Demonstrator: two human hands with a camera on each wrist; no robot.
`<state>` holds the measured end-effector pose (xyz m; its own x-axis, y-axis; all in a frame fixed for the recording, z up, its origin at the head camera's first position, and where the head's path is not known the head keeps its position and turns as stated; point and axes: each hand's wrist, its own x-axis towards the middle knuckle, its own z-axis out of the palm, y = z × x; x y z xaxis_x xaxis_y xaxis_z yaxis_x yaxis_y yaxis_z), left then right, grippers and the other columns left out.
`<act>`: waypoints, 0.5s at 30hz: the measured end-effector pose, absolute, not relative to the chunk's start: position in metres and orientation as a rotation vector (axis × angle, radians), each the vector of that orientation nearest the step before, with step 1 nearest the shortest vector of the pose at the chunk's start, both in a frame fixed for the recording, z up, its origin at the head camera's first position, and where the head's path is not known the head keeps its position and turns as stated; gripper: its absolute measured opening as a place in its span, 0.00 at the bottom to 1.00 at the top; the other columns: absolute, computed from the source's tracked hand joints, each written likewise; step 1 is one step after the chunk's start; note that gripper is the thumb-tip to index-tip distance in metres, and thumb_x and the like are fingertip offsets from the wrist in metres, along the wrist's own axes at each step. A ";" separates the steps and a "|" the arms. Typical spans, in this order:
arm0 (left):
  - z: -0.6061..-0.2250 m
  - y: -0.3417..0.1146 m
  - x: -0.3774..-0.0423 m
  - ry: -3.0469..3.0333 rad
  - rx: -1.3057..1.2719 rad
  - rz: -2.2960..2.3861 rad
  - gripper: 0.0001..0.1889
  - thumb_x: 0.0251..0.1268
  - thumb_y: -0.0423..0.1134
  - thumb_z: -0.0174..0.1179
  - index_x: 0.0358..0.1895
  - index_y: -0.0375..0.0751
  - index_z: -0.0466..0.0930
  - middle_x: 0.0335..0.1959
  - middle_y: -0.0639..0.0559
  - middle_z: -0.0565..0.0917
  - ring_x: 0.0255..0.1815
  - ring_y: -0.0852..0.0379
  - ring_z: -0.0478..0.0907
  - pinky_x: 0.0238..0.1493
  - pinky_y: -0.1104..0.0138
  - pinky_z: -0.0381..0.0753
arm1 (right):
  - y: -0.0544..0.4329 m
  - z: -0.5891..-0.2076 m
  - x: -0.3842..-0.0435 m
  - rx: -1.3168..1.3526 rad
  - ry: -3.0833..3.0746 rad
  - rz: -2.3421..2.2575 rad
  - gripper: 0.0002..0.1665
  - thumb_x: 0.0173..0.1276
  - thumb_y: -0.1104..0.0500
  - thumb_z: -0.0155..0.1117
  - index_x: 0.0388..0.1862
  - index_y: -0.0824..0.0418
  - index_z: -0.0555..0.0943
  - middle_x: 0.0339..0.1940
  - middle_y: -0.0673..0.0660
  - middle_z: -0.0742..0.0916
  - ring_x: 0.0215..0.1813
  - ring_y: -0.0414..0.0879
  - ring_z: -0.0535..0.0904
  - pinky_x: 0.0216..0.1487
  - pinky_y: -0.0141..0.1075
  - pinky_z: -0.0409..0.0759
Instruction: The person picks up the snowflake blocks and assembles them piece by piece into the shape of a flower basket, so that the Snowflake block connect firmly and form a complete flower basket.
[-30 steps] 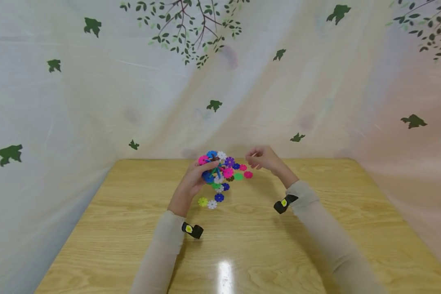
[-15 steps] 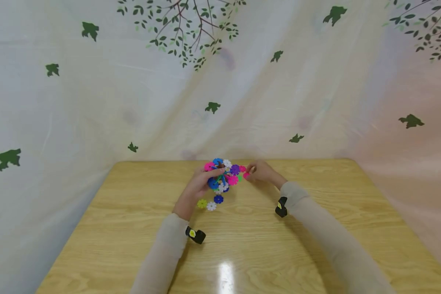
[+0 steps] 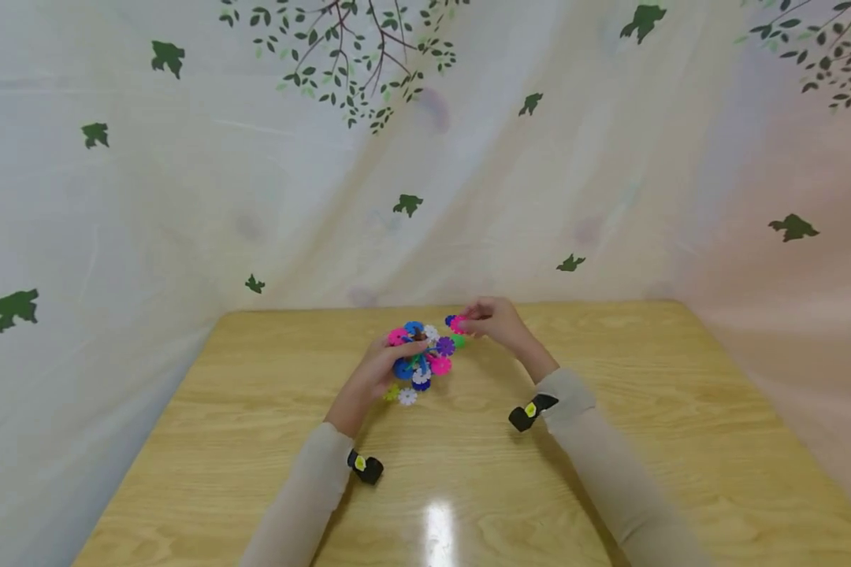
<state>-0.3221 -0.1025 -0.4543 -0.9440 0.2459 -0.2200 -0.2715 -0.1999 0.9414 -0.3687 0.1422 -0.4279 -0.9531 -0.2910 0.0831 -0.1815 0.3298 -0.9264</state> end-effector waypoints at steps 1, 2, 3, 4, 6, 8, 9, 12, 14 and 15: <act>-0.454 -0.104 -0.323 1.743 -0.034 2.206 0.24 0.65 0.35 0.69 0.63 0.38 0.75 0.59 0.47 0.80 0.58 0.55 0.79 0.62 0.63 0.81 | 0.138 -0.425 -0.365 -0.449 2.452 -1.761 0.14 0.68 0.65 0.70 0.49 0.72 0.83 0.39 0.60 0.89 0.35 0.42 0.85 0.49 0.55 0.86; -0.454 -0.105 -0.323 1.751 -0.034 2.207 0.25 0.64 0.36 0.69 0.64 0.38 0.76 0.59 0.47 0.80 0.58 0.55 0.79 0.63 0.62 0.81 | 0.134 -0.422 -0.362 -0.470 2.435 -1.802 0.14 0.68 0.65 0.70 0.49 0.72 0.83 0.39 0.59 0.89 0.35 0.43 0.85 0.49 0.56 0.86; -0.454 -0.106 -0.324 1.751 -0.030 2.209 0.25 0.65 0.36 0.69 0.64 0.39 0.76 0.60 0.46 0.80 0.58 0.54 0.79 0.64 0.61 0.80 | 0.130 -0.420 -0.360 -0.490 2.424 -1.837 0.14 0.68 0.64 0.70 0.49 0.72 0.83 0.38 0.58 0.89 0.35 0.43 0.85 0.48 0.56 0.86; -0.454 -0.106 -0.325 1.759 -0.031 2.207 0.25 0.64 0.37 0.69 0.64 0.39 0.76 0.60 0.46 0.80 0.58 0.54 0.78 0.65 0.60 0.80 | 0.126 -0.418 -0.358 -0.507 2.417 -1.865 0.13 0.68 0.65 0.71 0.48 0.71 0.83 0.37 0.57 0.89 0.35 0.44 0.85 0.47 0.55 0.87; -0.454 -0.107 -0.326 1.769 -0.024 2.203 0.25 0.64 0.37 0.70 0.64 0.38 0.76 0.60 0.46 0.80 0.58 0.54 0.78 0.66 0.60 0.79 | 0.120 -0.417 -0.356 -0.543 2.416 -1.889 0.13 0.67 0.64 0.72 0.47 0.71 0.84 0.36 0.58 0.89 0.35 0.46 0.85 0.42 0.46 0.87; -0.455 -0.108 -0.326 1.777 -0.027 2.188 0.25 0.63 0.36 0.70 0.63 0.38 0.77 0.60 0.46 0.81 0.57 0.54 0.79 0.65 0.60 0.79 | 0.114 -0.417 -0.354 -0.567 2.425 -1.887 0.12 0.67 0.65 0.72 0.46 0.71 0.84 0.36 0.61 0.89 0.34 0.48 0.84 0.37 0.37 0.86; -0.455 -0.108 -0.326 1.781 -0.028 2.176 0.24 0.63 0.37 0.70 0.62 0.38 0.77 0.59 0.46 0.81 0.56 0.54 0.79 0.64 0.61 0.80 | 0.112 -0.417 -0.353 -0.575 2.435 -1.876 0.12 0.67 0.66 0.72 0.46 0.72 0.85 0.37 0.63 0.89 0.34 0.48 0.84 0.35 0.34 0.84; -0.455 -0.108 -0.326 1.785 -0.009 2.155 0.24 0.63 0.38 0.71 0.61 0.38 0.78 0.58 0.47 0.82 0.55 0.55 0.81 0.61 0.62 0.82 | 0.105 -0.414 -0.347 -0.600 2.490 -1.827 0.10 0.67 0.68 0.70 0.45 0.73 0.84 0.39 0.70 0.88 0.36 0.49 0.82 0.34 0.29 0.81; -0.455 -0.108 -0.327 1.793 0.012 2.157 0.24 0.63 0.39 0.71 0.61 0.38 0.79 0.57 0.47 0.83 0.54 0.55 0.81 0.60 0.62 0.83 | 0.101 -0.407 -0.341 -0.624 2.534 -1.796 0.10 0.68 0.69 0.69 0.45 0.74 0.84 0.40 0.72 0.87 0.38 0.51 0.82 0.36 0.28 0.80; -0.455 -0.108 -0.328 1.797 0.020 2.163 0.23 0.63 0.39 0.71 0.61 0.38 0.79 0.57 0.47 0.83 0.54 0.55 0.81 0.59 0.62 0.83 | 0.100 -0.403 -0.337 -0.636 2.550 -1.786 0.10 0.68 0.69 0.69 0.45 0.75 0.84 0.41 0.73 0.87 0.38 0.53 0.83 0.37 0.28 0.80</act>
<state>-0.3277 -0.1084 -0.4550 -0.9461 0.2579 -0.1960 -0.2398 -0.1512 0.9590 -0.3375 0.0996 -0.4026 -0.9192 -0.3013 0.2536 -0.3412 0.2881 -0.8947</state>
